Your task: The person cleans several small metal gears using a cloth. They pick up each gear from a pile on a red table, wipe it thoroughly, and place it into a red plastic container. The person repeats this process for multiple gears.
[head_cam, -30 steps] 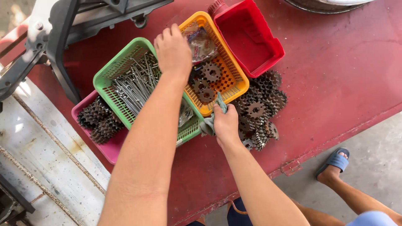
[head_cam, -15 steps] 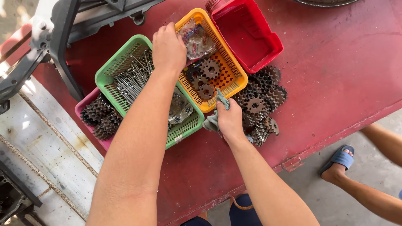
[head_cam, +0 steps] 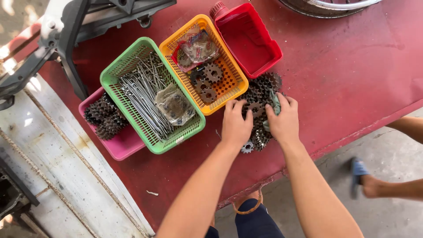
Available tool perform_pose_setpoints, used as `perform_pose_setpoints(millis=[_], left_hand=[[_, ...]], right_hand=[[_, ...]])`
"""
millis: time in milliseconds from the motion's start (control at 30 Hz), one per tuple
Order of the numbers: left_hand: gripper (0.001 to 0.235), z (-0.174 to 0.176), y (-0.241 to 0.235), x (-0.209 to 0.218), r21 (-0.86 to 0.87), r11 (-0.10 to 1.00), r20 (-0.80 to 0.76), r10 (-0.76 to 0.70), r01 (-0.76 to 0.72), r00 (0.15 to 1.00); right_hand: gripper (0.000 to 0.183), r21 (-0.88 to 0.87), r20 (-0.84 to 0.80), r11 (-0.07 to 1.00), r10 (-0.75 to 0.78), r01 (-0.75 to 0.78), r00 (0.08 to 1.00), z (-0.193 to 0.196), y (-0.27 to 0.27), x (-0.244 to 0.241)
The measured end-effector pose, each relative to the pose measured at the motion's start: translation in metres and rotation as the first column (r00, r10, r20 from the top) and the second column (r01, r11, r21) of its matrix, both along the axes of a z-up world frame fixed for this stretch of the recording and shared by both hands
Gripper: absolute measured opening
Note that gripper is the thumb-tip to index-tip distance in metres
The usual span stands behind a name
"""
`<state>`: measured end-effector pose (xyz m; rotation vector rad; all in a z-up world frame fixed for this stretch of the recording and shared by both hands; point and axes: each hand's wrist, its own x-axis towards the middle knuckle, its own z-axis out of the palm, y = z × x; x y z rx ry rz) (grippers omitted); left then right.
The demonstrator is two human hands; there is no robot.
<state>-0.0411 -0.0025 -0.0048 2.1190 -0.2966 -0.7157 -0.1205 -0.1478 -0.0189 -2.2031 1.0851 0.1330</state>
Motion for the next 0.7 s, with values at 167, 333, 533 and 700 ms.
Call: perform_pose_setpoints(millis=[167, 333, 533, 700], left_hand=[[0.042, 0.019, 0.0, -0.022, 0.026, 1.0, 0.005, 0.011, -0.011, 1.0], [0.042, 0.002, 0.018, -0.031, 0.039, 0.995, -0.041, -0.09, 0.092, 0.995], [0.044, 0.007, 0.044, -0.05, -0.096, 0.995, -0.155, -0.009, -0.006, 0.988], [0.032, -0.008, 0.056, -0.074, 0.006, 0.989, -0.131, 0.15, -0.151, 0.98]], right_hand=[[0.057, 0.04, 0.011, 0.998, 0.044, -0.044, 0.999, 0.02, 0.023, -0.006], [0.052, 0.059, 0.059, 0.997, 0.045, -0.049, 0.997, 0.034, 0.036, -0.024], [0.047, 0.06, 0.057, 0.998, 0.027, -0.03, 0.998, -0.003, 0.002, -0.074], [0.069, 0.438, -0.258, 0.84, -0.223, 0.32, 0.94, 0.063, 0.041, -0.068]])
